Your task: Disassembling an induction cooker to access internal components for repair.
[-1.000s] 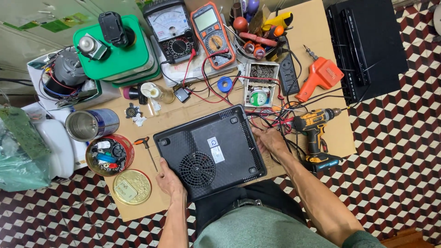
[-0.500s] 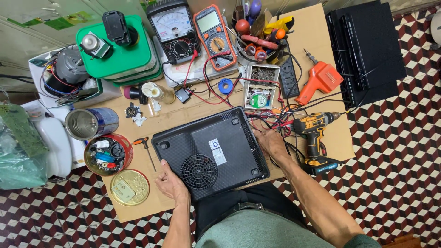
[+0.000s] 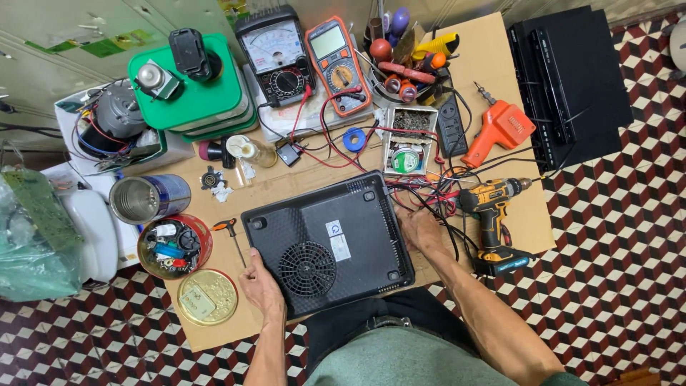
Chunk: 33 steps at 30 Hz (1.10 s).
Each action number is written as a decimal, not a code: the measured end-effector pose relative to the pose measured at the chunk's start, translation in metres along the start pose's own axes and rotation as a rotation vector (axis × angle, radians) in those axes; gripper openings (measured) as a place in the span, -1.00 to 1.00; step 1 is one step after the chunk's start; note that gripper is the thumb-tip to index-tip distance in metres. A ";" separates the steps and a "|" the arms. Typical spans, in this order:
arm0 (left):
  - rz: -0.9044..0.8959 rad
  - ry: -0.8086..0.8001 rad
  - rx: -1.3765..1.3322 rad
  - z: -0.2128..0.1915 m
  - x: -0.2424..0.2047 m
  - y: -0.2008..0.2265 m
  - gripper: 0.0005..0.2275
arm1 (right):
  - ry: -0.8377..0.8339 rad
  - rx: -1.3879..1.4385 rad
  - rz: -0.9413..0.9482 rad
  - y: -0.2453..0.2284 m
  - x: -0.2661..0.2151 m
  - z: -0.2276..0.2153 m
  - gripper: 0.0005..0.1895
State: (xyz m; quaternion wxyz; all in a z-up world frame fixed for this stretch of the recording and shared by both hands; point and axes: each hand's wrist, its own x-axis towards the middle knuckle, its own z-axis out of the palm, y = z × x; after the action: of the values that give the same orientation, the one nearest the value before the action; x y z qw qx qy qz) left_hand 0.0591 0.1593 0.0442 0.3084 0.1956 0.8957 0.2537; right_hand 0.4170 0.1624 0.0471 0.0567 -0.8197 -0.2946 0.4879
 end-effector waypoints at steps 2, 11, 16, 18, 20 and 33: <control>-0.012 0.016 -0.025 0.001 0.002 -0.001 -0.34 | 0.040 -0.069 -0.095 0.008 0.002 0.006 -0.17; -0.046 -0.030 -0.176 -0.022 -0.003 0.001 -0.38 | 0.143 -0.026 -0.190 -0.013 -0.044 0.002 -0.37; -0.032 -0.035 -0.237 -0.029 0.002 -0.004 -0.41 | 0.127 -0.003 -0.205 -0.026 -0.064 -0.003 -0.35; -0.022 -0.035 -0.250 -0.031 0.005 -0.004 -0.43 | 0.125 0.020 -0.209 -0.031 -0.072 -0.005 -0.35; -0.027 -0.031 -0.248 -0.032 0.007 -0.007 -0.43 | 0.125 0.057 -0.217 -0.031 -0.078 -0.006 -0.38; -0.013 -0.034 -0.304 -0.050 -0.005 -0.016 -0.48 | 0.090 0.086 -0.269 -0.032 -0.098 -0.015 -0.42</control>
State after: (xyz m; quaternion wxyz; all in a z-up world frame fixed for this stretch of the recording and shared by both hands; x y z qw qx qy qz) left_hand 0.0274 0.1270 0.0716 0.3513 0.1452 0.8427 0.3812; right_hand 0.3818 0.1386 0.1426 0.1696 -0.7907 -0.3777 0.4509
